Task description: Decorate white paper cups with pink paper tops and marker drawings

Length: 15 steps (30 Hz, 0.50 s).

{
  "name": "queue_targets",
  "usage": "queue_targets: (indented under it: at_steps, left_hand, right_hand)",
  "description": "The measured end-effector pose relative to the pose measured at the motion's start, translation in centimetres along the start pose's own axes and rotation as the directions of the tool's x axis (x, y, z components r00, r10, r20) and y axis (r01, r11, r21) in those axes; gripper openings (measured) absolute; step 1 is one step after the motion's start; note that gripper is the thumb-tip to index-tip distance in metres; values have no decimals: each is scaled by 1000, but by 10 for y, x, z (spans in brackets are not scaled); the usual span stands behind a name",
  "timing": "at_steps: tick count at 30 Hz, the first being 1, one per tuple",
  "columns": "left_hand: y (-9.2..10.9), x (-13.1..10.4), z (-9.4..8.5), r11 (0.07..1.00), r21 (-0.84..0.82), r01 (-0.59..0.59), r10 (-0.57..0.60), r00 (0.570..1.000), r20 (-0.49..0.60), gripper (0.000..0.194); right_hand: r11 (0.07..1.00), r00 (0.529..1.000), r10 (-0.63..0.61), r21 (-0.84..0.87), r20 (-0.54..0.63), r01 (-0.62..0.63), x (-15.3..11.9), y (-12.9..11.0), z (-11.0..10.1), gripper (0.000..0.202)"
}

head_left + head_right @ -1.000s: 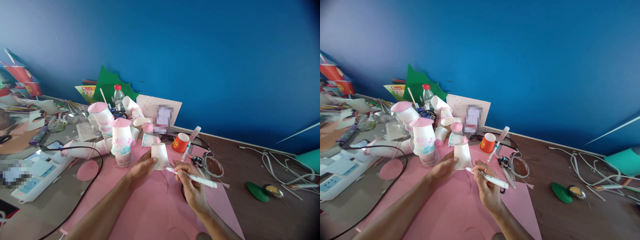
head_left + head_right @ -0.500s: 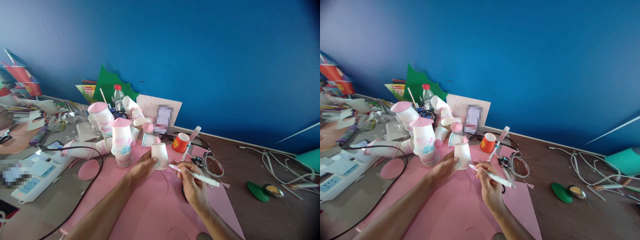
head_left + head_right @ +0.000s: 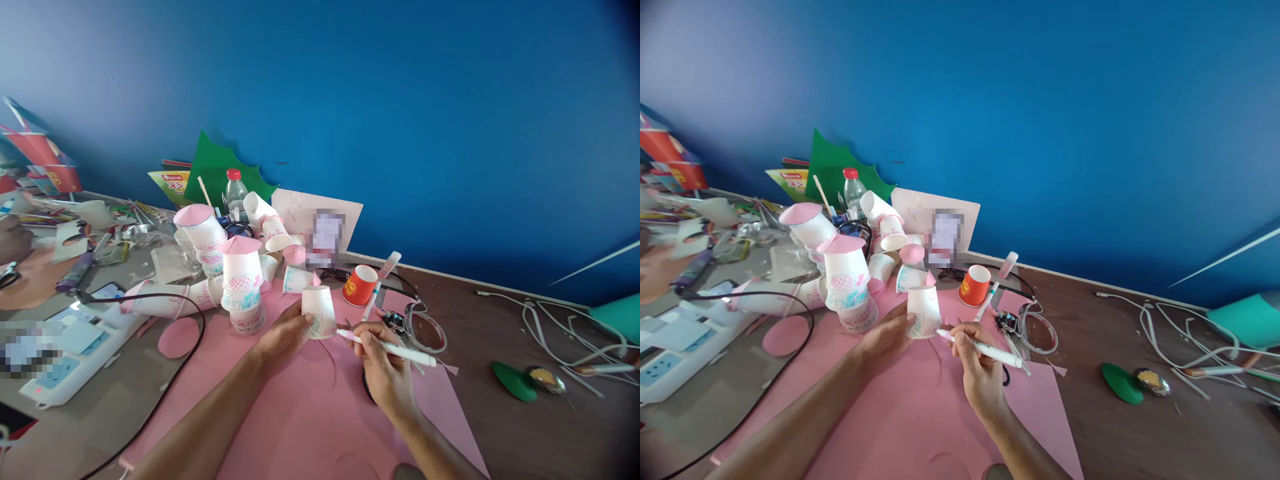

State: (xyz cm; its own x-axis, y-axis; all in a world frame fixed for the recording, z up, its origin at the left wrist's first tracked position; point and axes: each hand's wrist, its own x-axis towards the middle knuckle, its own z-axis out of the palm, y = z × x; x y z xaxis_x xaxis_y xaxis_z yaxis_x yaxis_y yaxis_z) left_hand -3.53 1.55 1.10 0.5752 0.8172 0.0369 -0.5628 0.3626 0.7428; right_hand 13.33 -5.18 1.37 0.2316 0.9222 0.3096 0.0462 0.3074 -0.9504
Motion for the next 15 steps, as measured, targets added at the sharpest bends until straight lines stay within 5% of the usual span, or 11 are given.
queue_targets:
  at_steps: [15]
  left_hand:
    - [1,0,-1,1000,-29,10,-10,1000,1,43]
  right_hand:
    - [996,998,64,61,24,-65,1,4,-2,24]
